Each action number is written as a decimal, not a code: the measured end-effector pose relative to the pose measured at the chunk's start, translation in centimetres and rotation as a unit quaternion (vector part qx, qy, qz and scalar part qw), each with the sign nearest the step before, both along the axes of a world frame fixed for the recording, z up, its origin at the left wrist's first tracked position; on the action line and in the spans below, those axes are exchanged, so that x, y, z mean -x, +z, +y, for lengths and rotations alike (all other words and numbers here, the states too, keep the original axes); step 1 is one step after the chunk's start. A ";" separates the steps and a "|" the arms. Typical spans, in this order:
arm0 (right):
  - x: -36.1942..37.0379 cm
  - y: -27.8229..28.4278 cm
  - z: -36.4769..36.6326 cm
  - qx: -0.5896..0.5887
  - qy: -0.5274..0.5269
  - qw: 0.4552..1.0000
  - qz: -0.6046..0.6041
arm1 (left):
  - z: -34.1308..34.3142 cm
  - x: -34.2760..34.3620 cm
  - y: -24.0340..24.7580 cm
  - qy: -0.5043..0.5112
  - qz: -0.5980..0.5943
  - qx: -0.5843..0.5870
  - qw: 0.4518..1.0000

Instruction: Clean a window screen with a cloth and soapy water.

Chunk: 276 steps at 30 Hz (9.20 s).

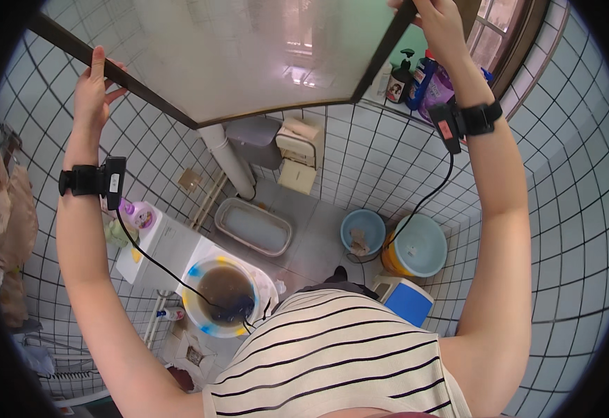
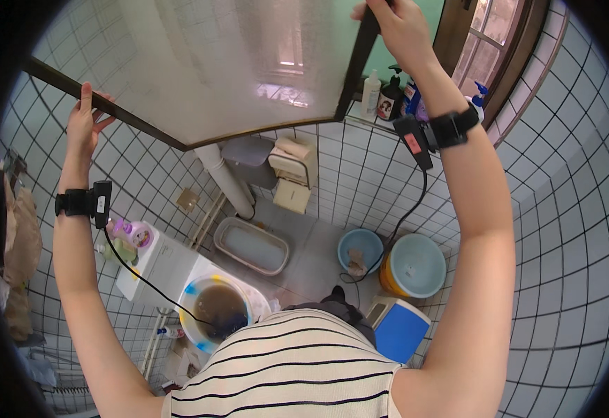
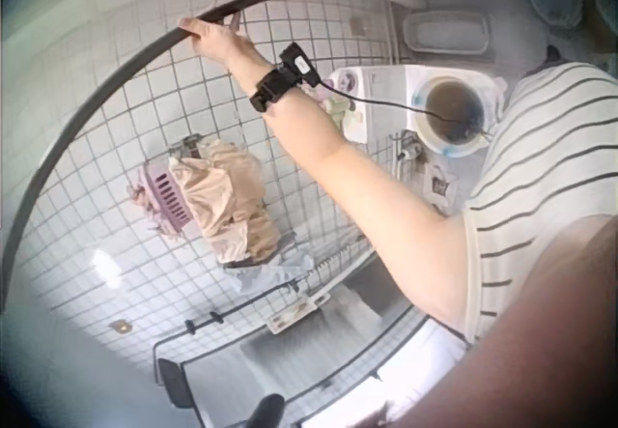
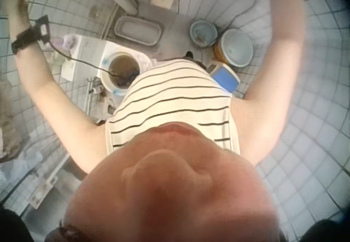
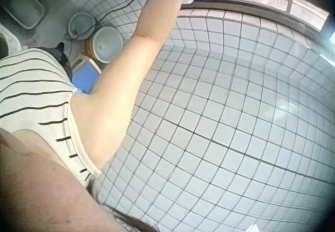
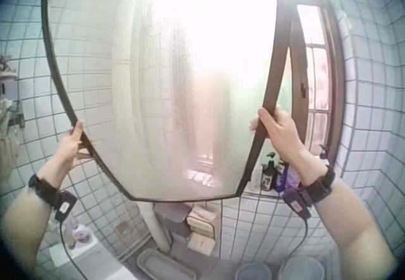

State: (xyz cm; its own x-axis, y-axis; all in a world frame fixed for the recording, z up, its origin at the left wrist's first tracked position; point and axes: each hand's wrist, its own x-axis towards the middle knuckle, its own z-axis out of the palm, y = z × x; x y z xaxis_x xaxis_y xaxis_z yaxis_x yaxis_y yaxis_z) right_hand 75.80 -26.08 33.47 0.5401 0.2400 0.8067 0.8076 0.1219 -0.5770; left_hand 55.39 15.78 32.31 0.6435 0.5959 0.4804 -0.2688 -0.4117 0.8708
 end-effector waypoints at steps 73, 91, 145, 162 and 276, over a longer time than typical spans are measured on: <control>-29.3 -2.6 0.4 0.095 -0.267 0.954 0.099 | 4.4 -50.4 1.2 -0.040 0.038 -0.072 0.996; -32.8 -0.5 2.9 0.204 -0.400 0.891 0.073 | 8.3 -54.7 -1.2 0.045 0.013 -0.169 0.985; -34.9 0.6 1.3 0.317 -0.577 0.748 -0.084 | 5.1 -56.9 0.2 0.148 0.025 -0.276 0.949; -34.9 0.0 1.9 0.300 -0.582 0.749 -0.096 | 6.3 -56.4 0.7 0.130 -0.025 -0.277 0.952; -33.0 -1.3 1.6 0.327 -0.567 0.754 -0.053 | 4.0 -55.5 -0.4 0.146 0.118 -0.278 0.942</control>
